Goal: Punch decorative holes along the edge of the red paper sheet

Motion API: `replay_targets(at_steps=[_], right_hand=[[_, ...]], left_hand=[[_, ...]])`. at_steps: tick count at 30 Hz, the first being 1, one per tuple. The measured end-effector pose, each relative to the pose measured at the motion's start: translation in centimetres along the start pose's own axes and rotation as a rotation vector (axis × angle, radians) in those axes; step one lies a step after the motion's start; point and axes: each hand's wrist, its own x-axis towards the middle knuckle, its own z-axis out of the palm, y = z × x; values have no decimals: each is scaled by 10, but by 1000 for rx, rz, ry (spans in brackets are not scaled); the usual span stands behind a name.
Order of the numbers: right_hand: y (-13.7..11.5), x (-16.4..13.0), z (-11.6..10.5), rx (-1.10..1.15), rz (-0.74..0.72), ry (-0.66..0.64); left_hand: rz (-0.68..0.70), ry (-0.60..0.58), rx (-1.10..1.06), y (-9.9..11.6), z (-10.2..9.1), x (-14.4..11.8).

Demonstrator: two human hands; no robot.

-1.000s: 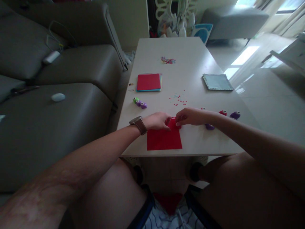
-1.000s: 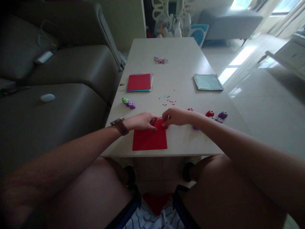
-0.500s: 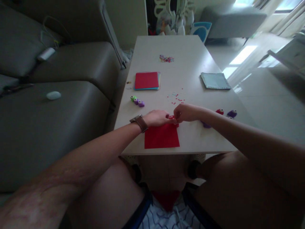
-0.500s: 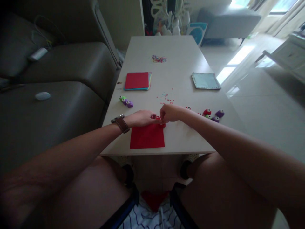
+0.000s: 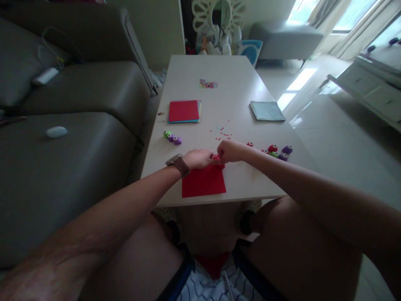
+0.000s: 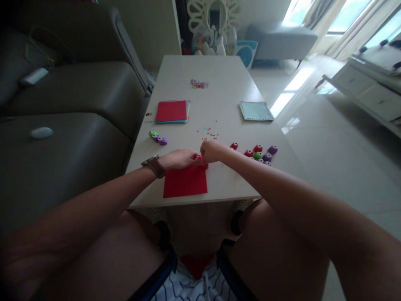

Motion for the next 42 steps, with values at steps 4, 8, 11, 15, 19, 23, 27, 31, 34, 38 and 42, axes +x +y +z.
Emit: replay_targets(at_steps=[4,8,11,15,19,23,27,31,34,38,42], right_hand=[[21,-10,-3,142,97,-32],[41,-21,-8,168,110,76],[47,-23,-7,142,97,110],[38,-19,-3,58,25,62],[26,-22,-7,-71,5,81],[36,-28,-12,-161,38,108],[50,-27,-10,-199,23,86],[49,-22,-9,-147,30,148],[42,-19,-7,-89,26,173],[36,-14,-3,-74,104,119],[37,-6,-1,-94,235,393]], left_hand=[[60,-21,-39,-4,-2,-1],[106,-20,0,-8,-4,-4],[102,-13,27,-10,-3,-6],[101,22,18,-15,3,-5],[102,44,25,-21,8,-1],[112,53,26,-22,8,-1],[116,56,17,-19,7,-3],[127,54,-17,-18,6,-4],[123,51,-35,-18,5,-6],[122,55,-46,-19,6,-6],[107,71,-39,-20,8,-4]])
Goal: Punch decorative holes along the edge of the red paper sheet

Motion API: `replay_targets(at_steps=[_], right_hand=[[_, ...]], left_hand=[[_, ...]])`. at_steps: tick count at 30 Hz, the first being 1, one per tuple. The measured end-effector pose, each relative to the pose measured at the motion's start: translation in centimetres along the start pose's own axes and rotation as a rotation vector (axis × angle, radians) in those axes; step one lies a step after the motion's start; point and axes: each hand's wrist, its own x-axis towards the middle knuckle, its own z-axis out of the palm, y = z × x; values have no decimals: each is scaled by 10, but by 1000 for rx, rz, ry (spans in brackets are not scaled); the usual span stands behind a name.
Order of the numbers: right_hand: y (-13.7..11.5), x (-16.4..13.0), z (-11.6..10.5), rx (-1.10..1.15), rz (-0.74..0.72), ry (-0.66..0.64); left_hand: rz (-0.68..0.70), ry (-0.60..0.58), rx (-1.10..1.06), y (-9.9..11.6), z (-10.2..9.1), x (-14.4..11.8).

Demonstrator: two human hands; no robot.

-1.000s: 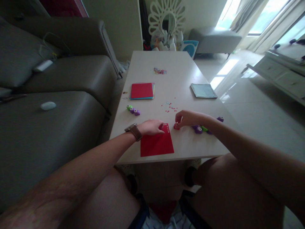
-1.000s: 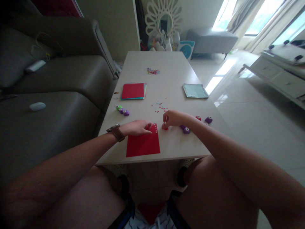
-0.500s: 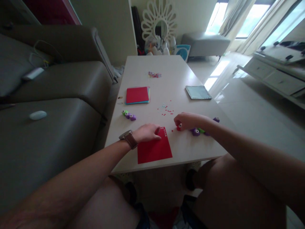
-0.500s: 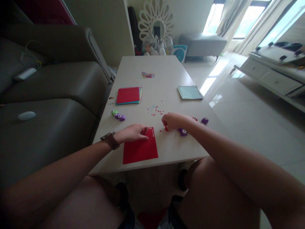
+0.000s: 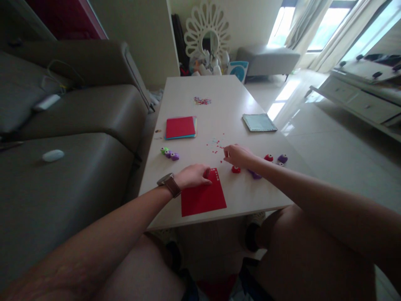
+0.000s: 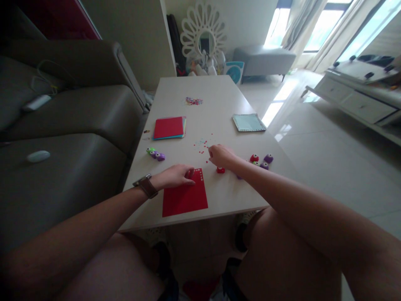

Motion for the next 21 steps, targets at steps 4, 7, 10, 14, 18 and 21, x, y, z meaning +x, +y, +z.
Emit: replay_targets(at_steps=[4,7,10,14,18,21], right_hand=[[1,2,0,67,23,133],[3,-1,-2,99,-41,56],[6,-5,-6,114,-150,-23],[3,-11,-12,73,-237,-184],[-7,-20,-15,-42,-275,-245],[-15,-24,-17,-78,-294,-254]], left_hand=[[-15,14,-4,0,1,0],[-2,13,-1,1,1,-1],[5,16,-13,1,1,-1],[22,21,-22,0,2,-1],[32,24,-20,0,3,-1],[34,31,-13,0,2,-1]])
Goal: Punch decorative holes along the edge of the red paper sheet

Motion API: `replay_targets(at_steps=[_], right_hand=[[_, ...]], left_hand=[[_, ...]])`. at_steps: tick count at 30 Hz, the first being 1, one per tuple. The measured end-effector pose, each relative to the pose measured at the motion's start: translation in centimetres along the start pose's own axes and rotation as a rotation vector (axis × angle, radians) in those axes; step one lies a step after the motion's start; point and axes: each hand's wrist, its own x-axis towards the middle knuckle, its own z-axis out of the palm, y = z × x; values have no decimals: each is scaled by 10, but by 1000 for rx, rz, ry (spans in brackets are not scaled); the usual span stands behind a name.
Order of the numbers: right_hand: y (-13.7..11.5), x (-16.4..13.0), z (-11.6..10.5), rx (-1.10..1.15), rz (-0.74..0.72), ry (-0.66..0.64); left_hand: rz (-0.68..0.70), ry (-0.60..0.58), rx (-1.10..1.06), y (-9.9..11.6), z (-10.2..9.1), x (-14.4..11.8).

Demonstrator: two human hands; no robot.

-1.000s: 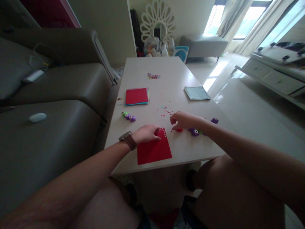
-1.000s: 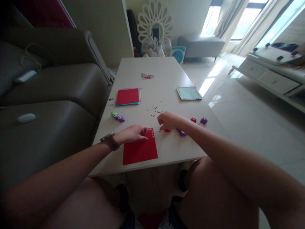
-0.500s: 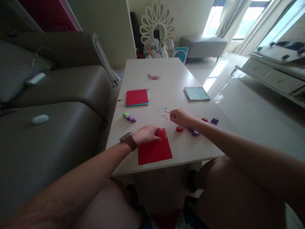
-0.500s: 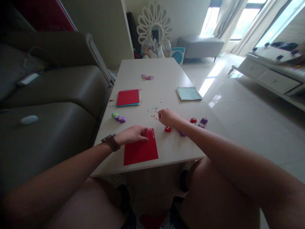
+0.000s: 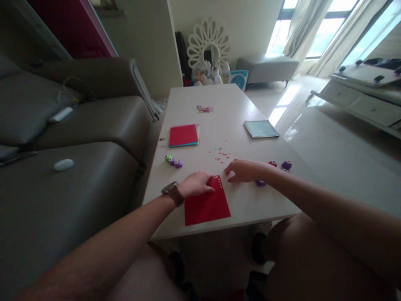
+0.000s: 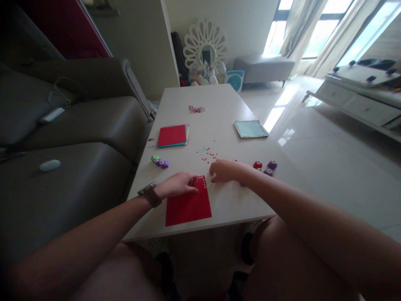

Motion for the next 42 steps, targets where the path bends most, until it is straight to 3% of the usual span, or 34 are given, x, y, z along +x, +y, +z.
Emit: replay_targets(at_steps=[20,34,39,42], right_hand=[[-6,1,-1,-52,-10,-40],[19,4,9,-51,7,27],[15,4,9,-19,-44,91],[7,4,4,162,-120,211]], left_hand=[[-7,6,15,0,1,0],[29,7,-38,5,-1,-4],[64,112,-93,10,-2,-2],[86,192,-345,13,-6,1]])
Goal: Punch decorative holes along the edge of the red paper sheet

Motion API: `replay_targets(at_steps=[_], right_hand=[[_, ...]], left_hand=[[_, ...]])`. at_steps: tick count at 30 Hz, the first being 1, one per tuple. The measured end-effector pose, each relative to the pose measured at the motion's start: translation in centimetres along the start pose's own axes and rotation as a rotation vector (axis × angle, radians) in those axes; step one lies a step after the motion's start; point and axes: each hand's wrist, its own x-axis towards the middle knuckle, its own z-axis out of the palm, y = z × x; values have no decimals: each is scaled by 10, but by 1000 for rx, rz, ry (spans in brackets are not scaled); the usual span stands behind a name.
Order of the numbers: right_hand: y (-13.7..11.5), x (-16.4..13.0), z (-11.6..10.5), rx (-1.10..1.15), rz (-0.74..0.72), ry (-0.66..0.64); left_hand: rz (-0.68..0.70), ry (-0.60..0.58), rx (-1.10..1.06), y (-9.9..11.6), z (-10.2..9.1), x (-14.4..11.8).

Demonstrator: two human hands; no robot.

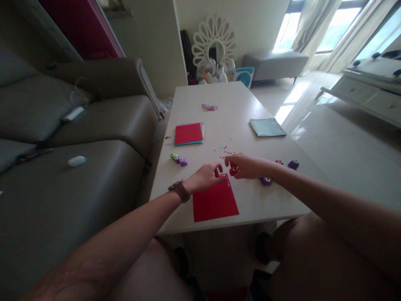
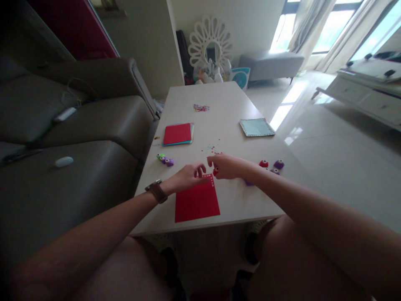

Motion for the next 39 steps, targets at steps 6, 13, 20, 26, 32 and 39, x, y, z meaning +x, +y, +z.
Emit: replay_targets(at_steps=[6,13,20,26,32,39], right_hand=[[-17,4,-2,179,-171,209],[-16,5,-2,208,-243,272],[-1,1,-3,218,-238,244],[-6,2,-3,187,-235,188],[-9,1,-4,180,-204,158],[-2,0,-4,124,-184,85]], left_hand=[[-102,40,-636,4,-1,6],[-96,-26,-487,4,-36,1],[-314,21,240,-37,-96,-19],[-419,-7,311,-68,-103,-24],[-409,35,376,-71,-99,-18],[-355,200,390,-73,-89,-14]])
